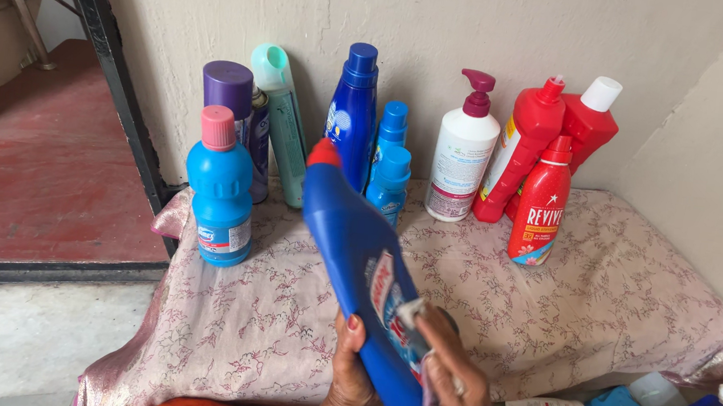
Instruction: The person wipes several plastic bottles of cleaning products with a cloth. They handle a red bottle, a smaller red bottle, and a blue bottle one at a time, wiping the surfaces and then placing them back on a cloth-covered surface.
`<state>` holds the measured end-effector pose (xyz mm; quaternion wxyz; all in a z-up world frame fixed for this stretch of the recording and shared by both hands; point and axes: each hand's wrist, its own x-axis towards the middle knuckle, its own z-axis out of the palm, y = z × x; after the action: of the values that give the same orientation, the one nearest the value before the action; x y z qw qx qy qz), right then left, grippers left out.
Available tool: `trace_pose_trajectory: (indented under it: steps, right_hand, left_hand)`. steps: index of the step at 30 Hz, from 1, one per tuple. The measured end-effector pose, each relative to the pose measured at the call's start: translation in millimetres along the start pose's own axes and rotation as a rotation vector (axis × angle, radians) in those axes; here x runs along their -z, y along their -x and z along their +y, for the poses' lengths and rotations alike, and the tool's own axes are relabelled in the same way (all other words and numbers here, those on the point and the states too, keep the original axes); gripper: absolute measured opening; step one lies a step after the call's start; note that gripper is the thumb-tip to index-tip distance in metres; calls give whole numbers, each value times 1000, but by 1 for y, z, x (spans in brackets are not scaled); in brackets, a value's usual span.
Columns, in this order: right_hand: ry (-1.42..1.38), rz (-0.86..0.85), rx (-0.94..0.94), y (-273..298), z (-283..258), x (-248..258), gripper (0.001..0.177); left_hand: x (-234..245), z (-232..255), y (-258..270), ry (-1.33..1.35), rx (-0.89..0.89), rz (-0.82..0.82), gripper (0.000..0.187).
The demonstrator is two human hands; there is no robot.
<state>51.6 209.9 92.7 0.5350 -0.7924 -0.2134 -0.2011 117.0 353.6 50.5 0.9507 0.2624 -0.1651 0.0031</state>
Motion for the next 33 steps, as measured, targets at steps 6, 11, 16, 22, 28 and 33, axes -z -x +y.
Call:
trace_pose_trajectory:
  steps: [6, 11, 16, 22, 28, 33]
  right_hand:
    - [-94, 75, -236, -6, 4, 12, 50]
    - [225, 17, 94, 6, -3, -2, 50]
    - [427, -44, 392, 18, -6, -21, 45]
    - [291, -118, 239, 11, -9, -7, 48]
    - [93, 33, -91, -5, -1, 14, 54]
    - [199, 36, -94, -2, -4, 11, 56]
  left_hand:
    - [-12, 3, 8, 64, 99, -46, 94]
    - [-5, 1, 2, -30, 20, -45, 87]
    - [7, 3, 0, 29, 50, 73, 84]
    - [0, 3, 0, -107, 86, -54, 87]
    - [-23, -2, 14, -116, 63, -259, 87]
    - [-27, 3, 11, -104, 94, -207, 89]
